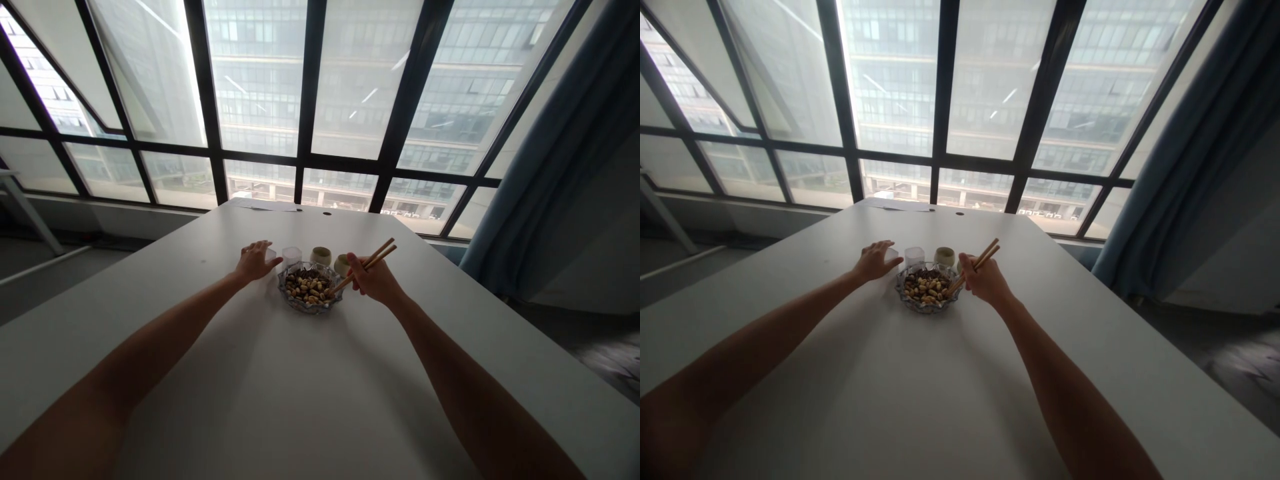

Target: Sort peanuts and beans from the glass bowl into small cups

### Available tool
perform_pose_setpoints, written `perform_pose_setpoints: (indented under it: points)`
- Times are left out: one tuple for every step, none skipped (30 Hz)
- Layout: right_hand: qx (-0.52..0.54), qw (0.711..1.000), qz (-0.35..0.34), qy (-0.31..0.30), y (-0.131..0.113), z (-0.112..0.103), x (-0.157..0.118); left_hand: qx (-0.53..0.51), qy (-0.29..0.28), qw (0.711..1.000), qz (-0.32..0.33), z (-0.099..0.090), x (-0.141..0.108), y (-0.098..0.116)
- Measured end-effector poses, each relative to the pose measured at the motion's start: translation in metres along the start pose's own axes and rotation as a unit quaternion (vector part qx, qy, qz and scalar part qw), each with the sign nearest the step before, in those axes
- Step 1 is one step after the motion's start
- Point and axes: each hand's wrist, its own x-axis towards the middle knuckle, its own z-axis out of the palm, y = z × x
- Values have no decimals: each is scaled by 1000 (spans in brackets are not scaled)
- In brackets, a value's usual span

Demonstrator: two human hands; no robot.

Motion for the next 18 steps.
perform_pose_setpoints:
  points:
    - [8,1000,-8,5,1,0,0,-11,6,1000,-11,1,-6,-8]
    - [15,1000,-14,11,2,1,0,-25,13,999,-22,2,-11,-14]
    - [21,999,-17,19,3,1,0,-42,21,998,-32,4,-16,-18]
    - [27,999,-20,30,3,1,0,-62,29,997,-42,7,-19,-22]
    - [31,998,-23,40,4,1,0,-83,36,995,-50,10,-21,-24]
    - [35,998,-27,51,4,1,0,-105,41,992,-57,13,-22,-25]
    - [39,997,-30,60,5,1,1,-125,46,989,-63,16,-23,-25]
    - [43,996,-33,69,5,1,1,-142,48,986,-70,19,-23,-25]
    - [48,995,-37,77,5,1,1,-156,48,984,-75,21,-23,-25]
    - [51,994,-41,85,6,0,1,-165,48,982,-79,22,-24,-25]
    - [54,993,-44,93,6,0,0,-169,48,981,-83,23,-24,-24]
    - [56,992,-47,101,7,-1,1,-171,49,980,-88,23,-24,-23]
    - [55,992,-50,107,8,-1,1,-170,48,980,-91,23,-25,-23]
    - [54,991,-51,109,9,-1,1,-169,48,980,-93,23,-25,-22]
    - [52,992,-51,107,10,-1,1,-168,48,980,-95,22,-26,-22]
    - [49,993,-48,101,11,-1,1,-169,47,980,-95,22,-26,-22]
    - [46,994,-44,92,11,-1,1,-169,47,980,-93,21,-26,-21]
    - [42,995,-39,85,12,0,2,-171,48,980,-91,21,-26,-21]
